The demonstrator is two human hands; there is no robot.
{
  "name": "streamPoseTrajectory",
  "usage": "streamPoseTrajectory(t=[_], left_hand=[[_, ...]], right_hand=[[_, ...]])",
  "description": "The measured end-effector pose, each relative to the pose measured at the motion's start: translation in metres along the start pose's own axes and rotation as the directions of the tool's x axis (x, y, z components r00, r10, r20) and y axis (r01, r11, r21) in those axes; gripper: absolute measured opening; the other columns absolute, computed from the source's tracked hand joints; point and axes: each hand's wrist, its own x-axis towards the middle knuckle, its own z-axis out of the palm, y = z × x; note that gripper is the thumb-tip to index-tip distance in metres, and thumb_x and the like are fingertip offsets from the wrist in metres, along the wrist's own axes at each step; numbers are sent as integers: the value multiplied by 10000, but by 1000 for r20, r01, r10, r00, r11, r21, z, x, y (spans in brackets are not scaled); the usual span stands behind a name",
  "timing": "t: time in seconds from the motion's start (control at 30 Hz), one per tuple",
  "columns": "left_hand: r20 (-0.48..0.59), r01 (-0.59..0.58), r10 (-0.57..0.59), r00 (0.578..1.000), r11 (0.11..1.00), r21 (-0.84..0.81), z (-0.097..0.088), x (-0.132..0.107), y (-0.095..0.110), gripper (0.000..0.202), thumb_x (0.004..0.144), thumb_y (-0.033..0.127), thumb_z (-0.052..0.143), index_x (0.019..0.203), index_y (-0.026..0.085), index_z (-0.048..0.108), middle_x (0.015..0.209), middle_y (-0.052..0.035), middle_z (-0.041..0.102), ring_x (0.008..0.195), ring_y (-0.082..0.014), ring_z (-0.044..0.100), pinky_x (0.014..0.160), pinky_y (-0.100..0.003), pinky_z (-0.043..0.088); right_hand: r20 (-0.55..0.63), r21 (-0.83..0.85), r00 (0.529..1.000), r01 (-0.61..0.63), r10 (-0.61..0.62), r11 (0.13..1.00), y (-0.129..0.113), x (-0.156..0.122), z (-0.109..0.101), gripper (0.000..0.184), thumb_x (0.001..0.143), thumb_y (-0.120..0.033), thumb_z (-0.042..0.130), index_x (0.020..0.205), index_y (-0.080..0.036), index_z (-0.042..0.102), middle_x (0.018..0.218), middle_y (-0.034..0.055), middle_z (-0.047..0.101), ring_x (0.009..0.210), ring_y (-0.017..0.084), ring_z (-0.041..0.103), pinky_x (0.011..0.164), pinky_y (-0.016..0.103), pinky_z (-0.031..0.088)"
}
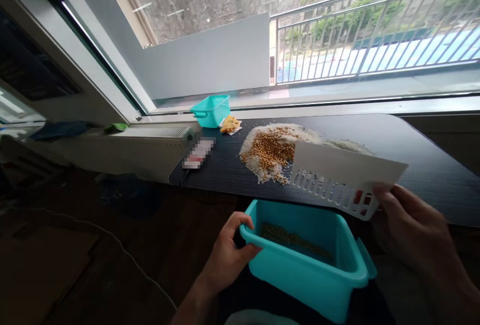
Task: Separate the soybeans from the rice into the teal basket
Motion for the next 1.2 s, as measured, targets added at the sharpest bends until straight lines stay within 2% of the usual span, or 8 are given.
streamPoseTrajectory(t=[0.17,0.3,0.43,0.57,0.73,0.83,1.0,1.2], left_hand=[[62,6,-8,998,999,34,-4,-1,0,510,977,718,1031,1028,268,798,1013,-2,654,963,-265,623,940,-362,600],[17,-8,7,1000,1000,23,-6,-6,-15,572,965,792,1027,1166,271,901,1039,-14,711,995,-284,676,979,-383,628],[-12,-14,14,1000,1000,-7,-5,-10,-28,614,981,736,1038,1382,282,931,1162,-39,792,1065,-299,731,1038,-402,650],[19,-20,20,1000,1000,1,-8,-6,-19,449,981,663,1017,1147,269,882,1004,14,696,925,-249,663,925,-361,619],[172,29,-35,984,999,36,-13,5,10,402,961,551,968,961,281,670,852,89,483,772,-188,483,750,-302,502],[175,39,-42,984,999,23,-10,9,12,450,937,550,984,958,291,616,875,88,485,792,-188,472,744,-298,482],[28,8,-10,1000,998,59,4,9,-13,423,971,515,957,945,297,595,915,69,487,848,-213,510,773,-308,496],[-24,6,-2,1000,988,155,10,5,-23,350,956,455,968,982,293,659,958,51,550,942,-254,609,889,-342,568]], right_hand=[[55,267,988,-157,147,951,-10,3,2,613,676,-660,1147,1157,-333,952,919,29,936,739,297,907,646,379,800],[140,361,985,-143,98,922,-28,-8,-3,838,522,-613,1263,1259,-370,948,1084,16,989,871,298,950,697,363,814],[121,374,993,-61,17,925,-32,-17,-5,680,565,-589,1271,1126,-329,987,1174,58,1006,1033,354,977,900,453,853],[15,360,999,36,-44,932,-26,-11,2,523,723,-638,1200,1063,-305,982,1143,92,999,961,353,963,814,432,837],[135,270,988,35,-74,962,-18,9,10,569,799,-780,1106,1110,-339,925,981,93,934,782,383,906,454,401,726],[186,253,979,31,-80,967,-14,18,12,586,790,-748,1136,1149,-349,901,1028,92,935,894,400,940,529,408,782],[151,279,965,168,-216,945,-16,21,29,578,858,-808,1116,1077,-309,926,1039,91,925,1003,393,959,823,511,880],[154,281,943,246,-296,928,-12,29,57,729,777,-959,1096,1031,-299,921,959,45,921,882,328,944,803,534,886]])
